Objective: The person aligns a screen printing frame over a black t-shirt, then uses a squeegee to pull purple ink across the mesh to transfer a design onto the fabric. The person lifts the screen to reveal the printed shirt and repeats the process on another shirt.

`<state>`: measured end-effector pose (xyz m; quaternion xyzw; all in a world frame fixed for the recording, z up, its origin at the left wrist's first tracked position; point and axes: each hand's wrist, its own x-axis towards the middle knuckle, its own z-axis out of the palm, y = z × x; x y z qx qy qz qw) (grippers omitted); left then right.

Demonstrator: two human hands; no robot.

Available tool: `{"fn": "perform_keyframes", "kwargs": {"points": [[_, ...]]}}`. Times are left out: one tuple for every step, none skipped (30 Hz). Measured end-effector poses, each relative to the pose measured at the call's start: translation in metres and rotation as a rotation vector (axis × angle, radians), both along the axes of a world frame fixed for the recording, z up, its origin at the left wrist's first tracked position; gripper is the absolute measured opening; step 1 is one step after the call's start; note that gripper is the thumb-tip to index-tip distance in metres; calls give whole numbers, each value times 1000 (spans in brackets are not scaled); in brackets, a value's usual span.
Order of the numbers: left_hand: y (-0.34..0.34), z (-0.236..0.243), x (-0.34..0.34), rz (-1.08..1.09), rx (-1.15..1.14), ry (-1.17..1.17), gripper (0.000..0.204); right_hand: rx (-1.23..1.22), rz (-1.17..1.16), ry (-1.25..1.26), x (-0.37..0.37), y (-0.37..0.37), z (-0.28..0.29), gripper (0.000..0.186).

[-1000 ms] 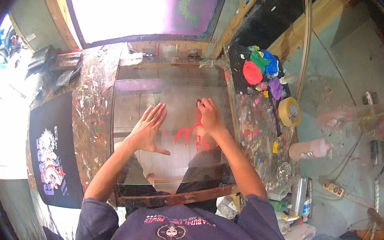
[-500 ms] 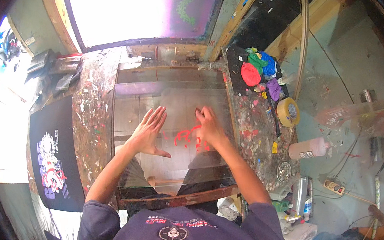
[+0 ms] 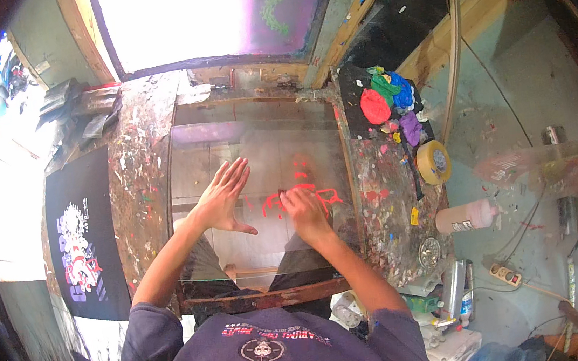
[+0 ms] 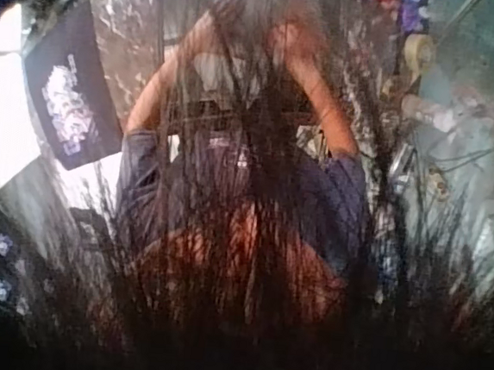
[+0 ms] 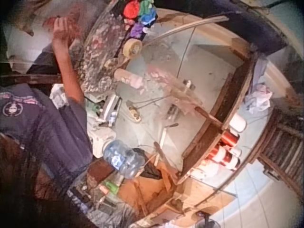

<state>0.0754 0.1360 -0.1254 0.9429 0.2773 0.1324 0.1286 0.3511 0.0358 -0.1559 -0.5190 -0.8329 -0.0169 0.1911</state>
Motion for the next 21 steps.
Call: {"fn": "perform_keyframes", "kwargs": {"points": [[-2, 0, 1, 5, -10, -2, 149, -22, -55, 25, 5, -1, 7, 35], [-2, -1, 0, 6, 2, -4, 149, -47, -112, 53, 13, 1, 12, 34], [-1, -2, 0, 9, 14, -5, 149, -72, -169, 81, 23, 6, 16, 33], [-1, -2, 1, 7, 27, -6, 149, 48, -191, 36, 32, 23, 19, 29], [-2, -3, 1, 4, 25, -15, 148, 29, -173, 102, 29, 18, 16, 29], [-4, -4, 1, 1, 22, -23, 148, 9, -154, 168, 19, 11, 10, 29], [-1, -3, 3, -1, 30, -39, 148, 1, -134, 227, 9, 8, 7, 29], [-2, -4, 3, 2, 25, -37, 148, 42, -77, 54, -10, -5, -3, 30], [-3, -4, 3, 5, 20, -34, 147, 66, -33, 50, -10, -12, -5, 33], [-4, -3, 1, 7, 17, -27, 147, 92, 10, 50, -13, -18, -3, 35], [-3, -2, 0, 10, 25, -23, 148, 117, 52, 51, -16, -20, -3, 38], [1, 0, 0, 13, 33, -19, 148, 94, 12, 49, -18, -17, -5, 41], [1, 0, 2, 10, 38, -18, 148, 68, -35, 44, -20, -13, -7, 44], [0, -2, 2, 2, 33, -27, 149, 42, -82, 38, -23, -9, -10, 47], [-1, -5, 3, -6, 27, -37, 149, 17, -129, 32, -27, -8, -13, 50], [0, -7, 1, -1, 28, -42, 149, -95, -68, 98, -43, -25, 0, 49], [0, -7, -1, 6, 25, -45, 149, -91, -46, 86, -50, -37, 11, 51], [0, -7, 0, 5, 23, -47, 149, -86, -32, 76, -54, -49, 20, 53], [-1, -7, 0, 0, 16, -52, 149, -85, -22, 62, -56, -55, 23, 55], [-2, -5, 1, 1, 20, -44, 149, -152, -83, 102, -51, -42, 24, 64], [2, -3, 1, 0, 24, -35, 149, -130, -124, 110, -53, -27, 23, 64]]}}
